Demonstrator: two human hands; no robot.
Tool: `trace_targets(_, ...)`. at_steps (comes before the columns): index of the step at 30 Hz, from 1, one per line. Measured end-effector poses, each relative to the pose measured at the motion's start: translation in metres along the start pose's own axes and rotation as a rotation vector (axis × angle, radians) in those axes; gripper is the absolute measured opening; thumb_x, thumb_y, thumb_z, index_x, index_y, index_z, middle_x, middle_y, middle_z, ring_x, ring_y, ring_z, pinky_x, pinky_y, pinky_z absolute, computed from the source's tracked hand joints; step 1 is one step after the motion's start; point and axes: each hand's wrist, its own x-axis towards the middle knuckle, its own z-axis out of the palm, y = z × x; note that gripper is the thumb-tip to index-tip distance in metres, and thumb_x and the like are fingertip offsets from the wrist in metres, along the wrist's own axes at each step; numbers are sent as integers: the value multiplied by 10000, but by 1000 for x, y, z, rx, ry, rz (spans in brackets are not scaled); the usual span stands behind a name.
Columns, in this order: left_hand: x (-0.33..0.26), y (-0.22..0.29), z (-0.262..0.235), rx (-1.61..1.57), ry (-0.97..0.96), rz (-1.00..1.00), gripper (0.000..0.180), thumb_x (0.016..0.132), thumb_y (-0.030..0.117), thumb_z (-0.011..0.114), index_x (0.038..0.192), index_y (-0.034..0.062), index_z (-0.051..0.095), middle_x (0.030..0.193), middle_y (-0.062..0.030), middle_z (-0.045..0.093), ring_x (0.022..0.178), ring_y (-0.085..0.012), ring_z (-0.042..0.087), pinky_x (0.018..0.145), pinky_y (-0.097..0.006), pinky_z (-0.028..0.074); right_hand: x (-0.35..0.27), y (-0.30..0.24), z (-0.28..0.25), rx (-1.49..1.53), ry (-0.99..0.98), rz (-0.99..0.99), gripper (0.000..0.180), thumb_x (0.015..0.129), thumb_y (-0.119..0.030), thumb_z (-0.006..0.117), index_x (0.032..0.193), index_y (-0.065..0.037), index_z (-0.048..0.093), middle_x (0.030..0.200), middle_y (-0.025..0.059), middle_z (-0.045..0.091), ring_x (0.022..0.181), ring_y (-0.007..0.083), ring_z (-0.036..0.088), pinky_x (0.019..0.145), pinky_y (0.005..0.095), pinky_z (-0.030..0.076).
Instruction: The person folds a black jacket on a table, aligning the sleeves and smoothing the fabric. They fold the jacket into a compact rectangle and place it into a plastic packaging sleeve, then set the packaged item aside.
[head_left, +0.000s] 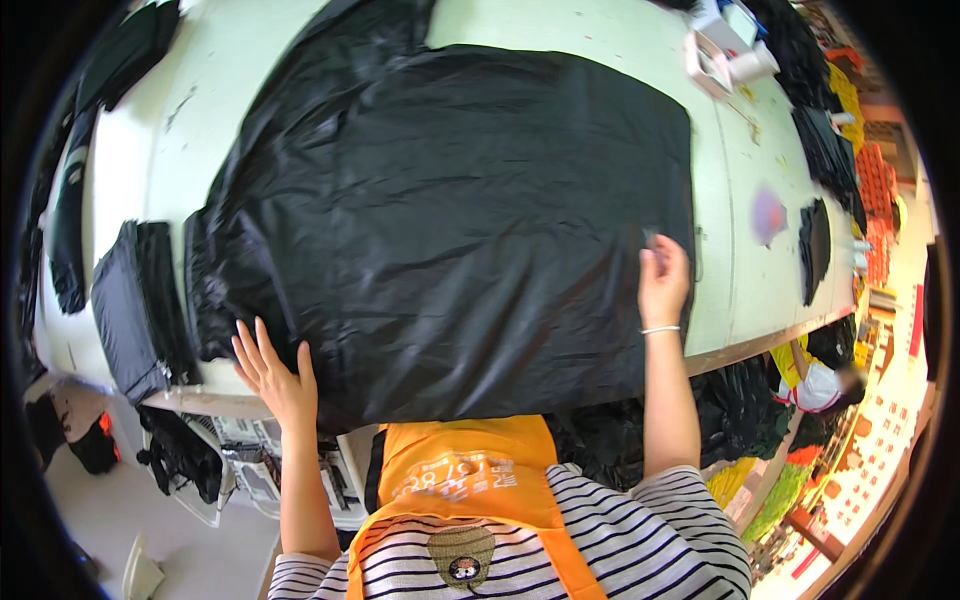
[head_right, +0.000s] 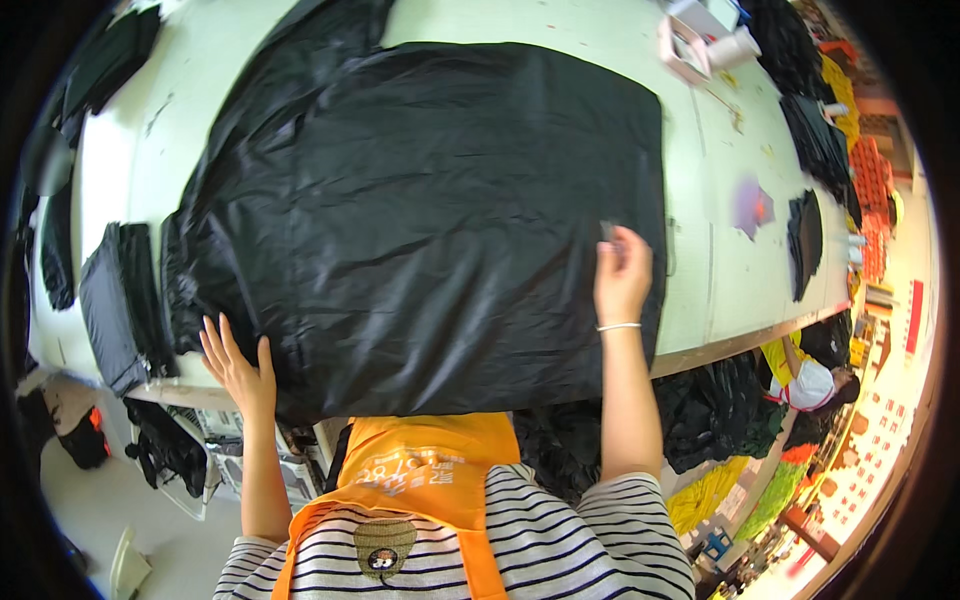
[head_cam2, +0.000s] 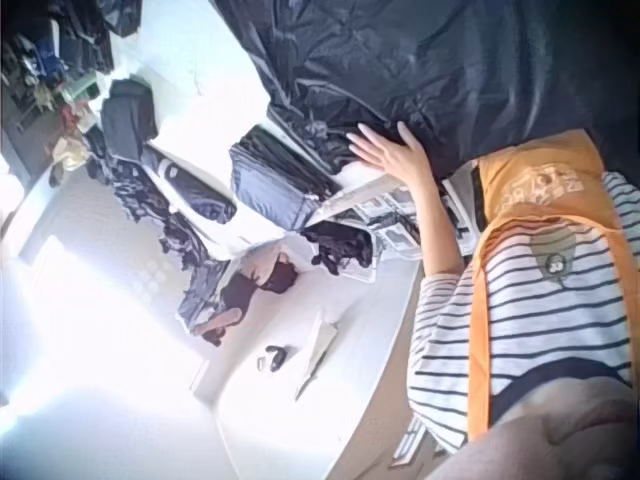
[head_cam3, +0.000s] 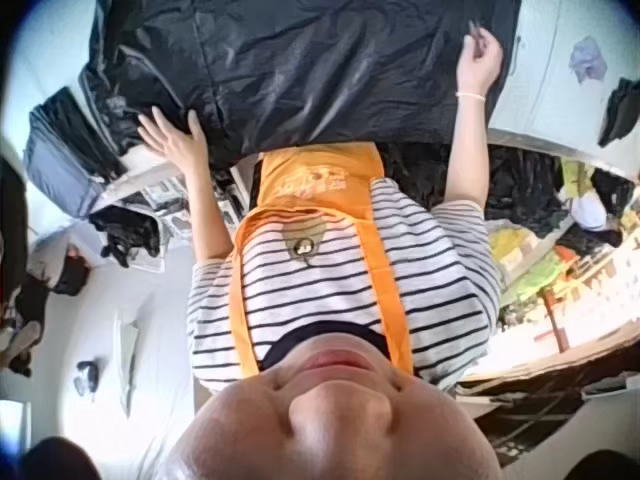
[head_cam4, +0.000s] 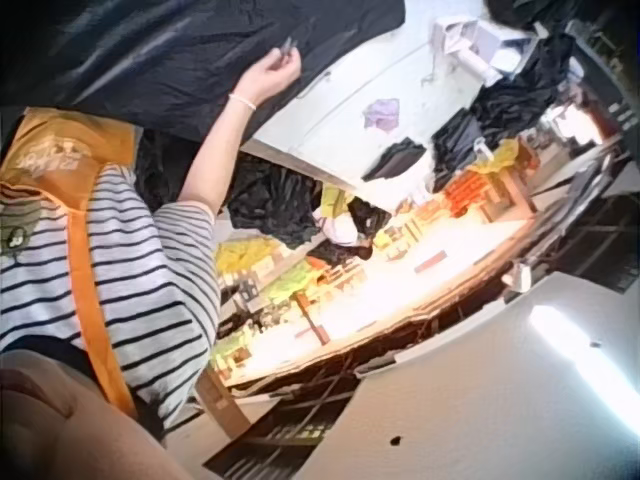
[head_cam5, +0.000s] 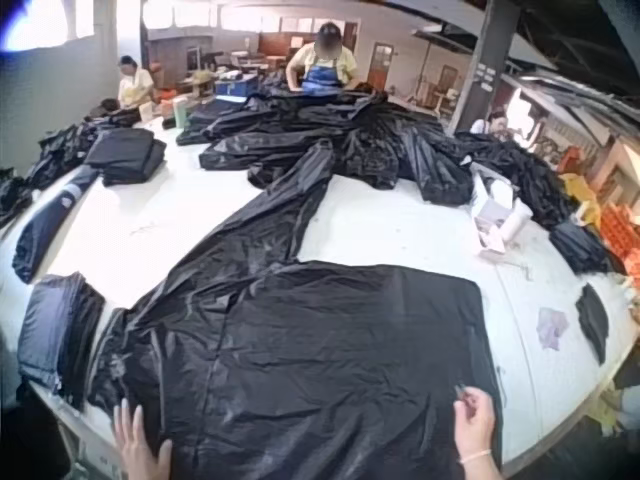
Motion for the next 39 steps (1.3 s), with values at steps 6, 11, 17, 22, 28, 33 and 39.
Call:
trace_targets(6,-40,-8,59,352,-6,-125,632,912,397,502,1441,114,304,1517,-119,225,1392,-339,203,1062,-588,200,68,246,-161,-534,139,394,303,819,-95,646,1112,-47,582,1096,159,556,975,284,568,850,369,470)
trace_targets(11,-43,-36,72,337,-74,-79,538,968,390,389,1437,139,313,1510,-84,253,1381,-306,242,1068,-545,226,100,253,-161,-820,157,330,413,835,-156,633,1222,-54,533,1300,183,464,1199,353,422,1007,463,339)
trace_targets(17,-92,19,49,291,181,-401,617,897,234,542,1405,-13,295,1428,-228,334,1312,-383,322,1065,-467,266,5,61,-79,-253,-368,-376,559,858,-145,588,1375,-55,395,1456,188,304,1343,387,271,1097,484,217)
trace_targets(22,-114,-15,64,-141,189,-522,386,901,149,492,1235,-43,507,1268,-257,496,1160,-407,461,987,-404,354,-87,-3,-11,-243,-670,-462,585,881,-276,557,1417,-148,361,1507,176,210,1383,418,165,1085,578,153)
trace_targets(28,-34,-123,59,-1238,439,-883,266,890,96,461,1027,-98,580,952,-156,636,860,-227,563,821,-322,430,-43,-5,40,-400,-465,-603,579,888,-366,533,1414,-184,373,1501,117,263,1376,367,220,1088,548,185)
trace_targets(33,-27,-138,69,-261,247,-484,237,875,145,562,1045,-18,584,810,-131,646,715,-219,583,703,-357,460,6,-7,68,-511,-415,-715,545,923,-410,473,1425,-234,350,1510,62,259,1390,309,215,1099,544,166)
trace_targets(39,-113,-74,36,-539,419,-717,649,823,329,711,1203,-90,392,1055,-162,429,958,-244,427,869,-357,386,-64,-50,49,-575,-446,-621,605,920,-420,483,1452,-206,290,1522,130,201,1395,370,167,1082,587,143)
